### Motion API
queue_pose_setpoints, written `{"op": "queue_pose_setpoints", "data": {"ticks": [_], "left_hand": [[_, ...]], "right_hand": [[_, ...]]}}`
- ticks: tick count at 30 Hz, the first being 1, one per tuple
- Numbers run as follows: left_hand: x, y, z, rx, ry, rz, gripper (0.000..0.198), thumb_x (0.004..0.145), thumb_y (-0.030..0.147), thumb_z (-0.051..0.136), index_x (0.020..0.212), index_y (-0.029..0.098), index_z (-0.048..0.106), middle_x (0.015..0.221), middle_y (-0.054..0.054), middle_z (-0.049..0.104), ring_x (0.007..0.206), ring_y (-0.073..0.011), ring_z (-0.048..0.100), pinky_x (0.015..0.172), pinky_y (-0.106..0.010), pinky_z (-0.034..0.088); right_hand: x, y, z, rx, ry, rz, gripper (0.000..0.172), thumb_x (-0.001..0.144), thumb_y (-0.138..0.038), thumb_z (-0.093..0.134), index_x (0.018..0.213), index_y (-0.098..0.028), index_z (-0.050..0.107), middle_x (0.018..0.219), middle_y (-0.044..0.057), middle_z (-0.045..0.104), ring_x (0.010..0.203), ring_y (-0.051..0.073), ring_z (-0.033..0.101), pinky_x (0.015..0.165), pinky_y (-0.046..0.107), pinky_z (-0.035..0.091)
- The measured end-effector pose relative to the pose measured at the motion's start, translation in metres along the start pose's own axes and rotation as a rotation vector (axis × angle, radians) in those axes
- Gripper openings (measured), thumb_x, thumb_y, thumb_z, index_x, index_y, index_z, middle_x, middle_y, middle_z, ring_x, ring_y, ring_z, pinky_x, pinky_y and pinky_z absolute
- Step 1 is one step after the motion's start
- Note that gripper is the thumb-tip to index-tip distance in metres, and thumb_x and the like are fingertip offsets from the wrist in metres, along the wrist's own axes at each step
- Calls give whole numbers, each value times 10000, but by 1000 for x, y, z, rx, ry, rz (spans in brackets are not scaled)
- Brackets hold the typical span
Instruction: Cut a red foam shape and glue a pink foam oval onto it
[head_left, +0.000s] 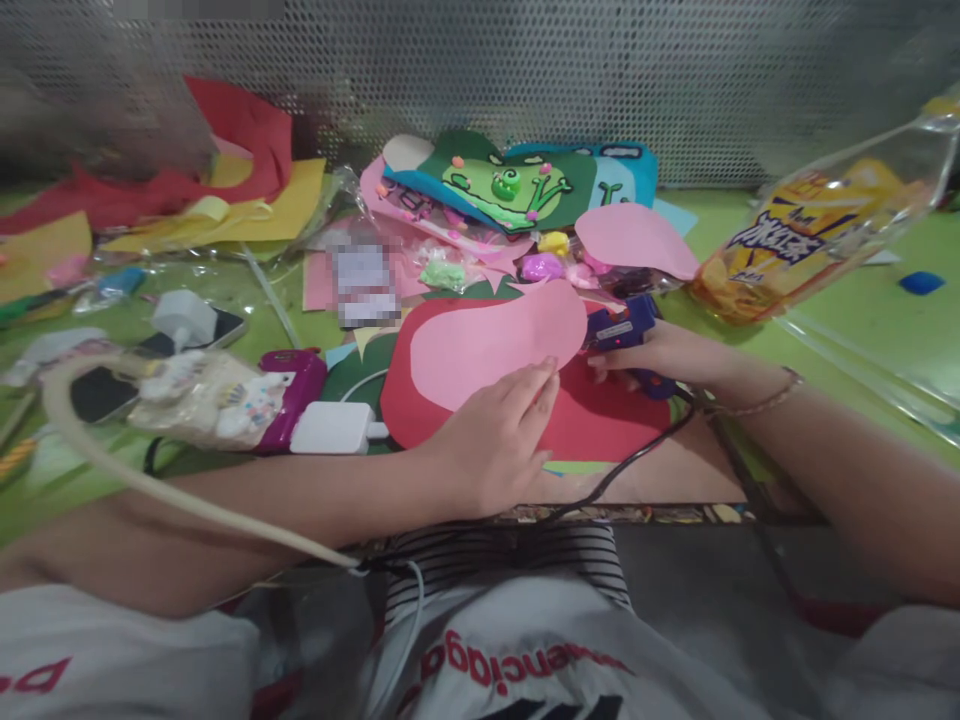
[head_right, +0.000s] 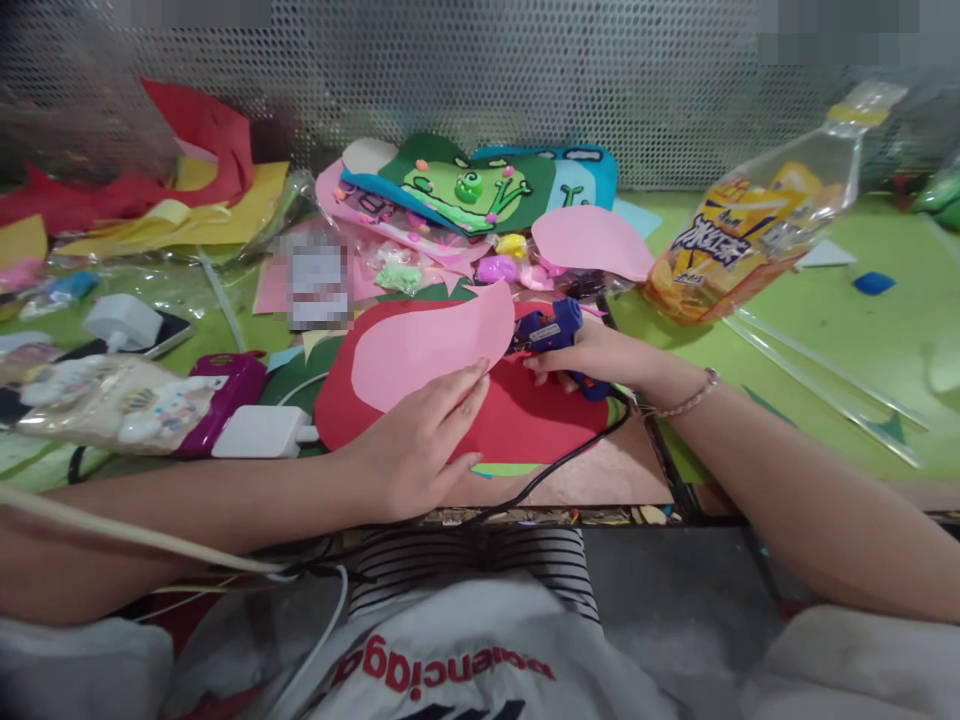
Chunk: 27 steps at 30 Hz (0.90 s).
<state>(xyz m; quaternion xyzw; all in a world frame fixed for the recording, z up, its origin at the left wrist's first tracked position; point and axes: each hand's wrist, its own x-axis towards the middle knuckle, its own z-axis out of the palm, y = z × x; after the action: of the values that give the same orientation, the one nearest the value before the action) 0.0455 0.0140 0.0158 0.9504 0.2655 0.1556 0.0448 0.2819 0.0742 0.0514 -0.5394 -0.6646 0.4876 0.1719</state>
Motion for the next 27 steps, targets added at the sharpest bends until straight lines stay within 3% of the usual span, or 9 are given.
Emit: {"op": "queue_pose_setpoints", "data": {"ticks": [15,20,22,24,27], "left_hand": [[0,3,-2,-45,-18,-18,594,872,212,406,1356,-27,159,1431,-297,215,1365,-336,154,1080,-509,238],[-3,6,5,25,-47,38,655,889,217,367,1384,-61,41,1449,-292,190,1380,-337,-1,1116,-536,139],[-5,6,10,44,-55,79,593,898,206,344,1393,-32,120,1458,-247,226,1381,-319,-35,1127,-540,103],[-7,6,15,64,-53,150,492,902,195,340,1343,-18,296,1444,-228,282,1384,-317,-5,1126,-549,90],[-7,5,14,112,-55,183,312,899,196,383,1114,75,574,1407,-163,382,1383,-321,85,1120,-557,104]], "right_hand": [[-1,-1,-2,-51,-3,9,247,687,-386,682,624,-147,669,479,1,587,423,84,516,417,207,389],[2,1,1,28,3,-3,203,628,-341,729,614,-155,650,526,7,627,419,88,522,400,206,417],[2,0,3,46,7,-14,214,611,-341,734,594,-154,634,501,0,613,408,85,514,395,204,419],[1,1,4,66,10,-13,230,603,-347,731,577,-150,615,473,-8,587,412,86,516,411,206,431],[1,3,4,74,8,19,239,608,-347,726,621,-143,601,456,-22,566,418,93,521,425,211,436]]}}
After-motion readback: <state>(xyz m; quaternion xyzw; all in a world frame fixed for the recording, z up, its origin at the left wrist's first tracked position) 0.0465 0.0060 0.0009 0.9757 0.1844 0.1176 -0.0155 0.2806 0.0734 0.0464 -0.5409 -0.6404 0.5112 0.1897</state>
